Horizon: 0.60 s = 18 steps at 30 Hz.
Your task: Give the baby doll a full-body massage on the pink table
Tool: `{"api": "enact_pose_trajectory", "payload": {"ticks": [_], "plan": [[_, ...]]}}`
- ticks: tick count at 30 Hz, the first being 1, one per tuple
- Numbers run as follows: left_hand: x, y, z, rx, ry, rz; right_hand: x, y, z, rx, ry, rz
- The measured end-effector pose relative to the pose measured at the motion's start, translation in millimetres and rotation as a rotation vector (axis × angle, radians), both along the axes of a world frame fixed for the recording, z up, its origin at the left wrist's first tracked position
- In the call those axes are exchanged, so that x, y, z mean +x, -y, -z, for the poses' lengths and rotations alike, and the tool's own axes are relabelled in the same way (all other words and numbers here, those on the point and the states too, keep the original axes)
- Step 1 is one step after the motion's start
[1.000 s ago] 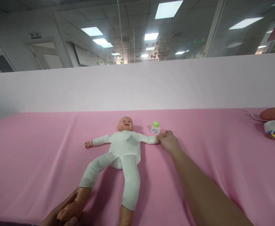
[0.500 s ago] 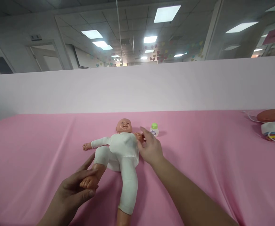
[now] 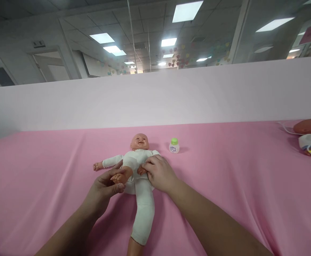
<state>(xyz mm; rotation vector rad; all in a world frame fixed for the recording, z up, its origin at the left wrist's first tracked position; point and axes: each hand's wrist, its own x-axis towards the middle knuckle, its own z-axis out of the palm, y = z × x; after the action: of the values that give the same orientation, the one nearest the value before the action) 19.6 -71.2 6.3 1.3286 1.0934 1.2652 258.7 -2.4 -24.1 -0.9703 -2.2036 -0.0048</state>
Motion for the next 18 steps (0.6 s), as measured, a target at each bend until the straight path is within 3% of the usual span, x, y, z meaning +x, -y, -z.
{"api": "enact_pose_trajectory", "payload": {"ticks": [4, 8, 13, 18], "plan": [[-7, 9, 2.4, 0.032, 0.022, -0.041, 2, -2, 2.7, -0.022, -0.066, -0.013], [-19, 29, 9.3, 0.105, 0.07, -0.052, 4, -4, 5.6, -0.129, -0.293, 0.057], [-41, 69, 31.0, 0.085, 0.072, -0.068, 32, -13, 0.7, -0.319, -0.687, 0.32], [-61, 111, 48.2, -0.025, 0.006, -0.114, 80, -33, 7.0, -0.473, -0.729, 0.64]]}}
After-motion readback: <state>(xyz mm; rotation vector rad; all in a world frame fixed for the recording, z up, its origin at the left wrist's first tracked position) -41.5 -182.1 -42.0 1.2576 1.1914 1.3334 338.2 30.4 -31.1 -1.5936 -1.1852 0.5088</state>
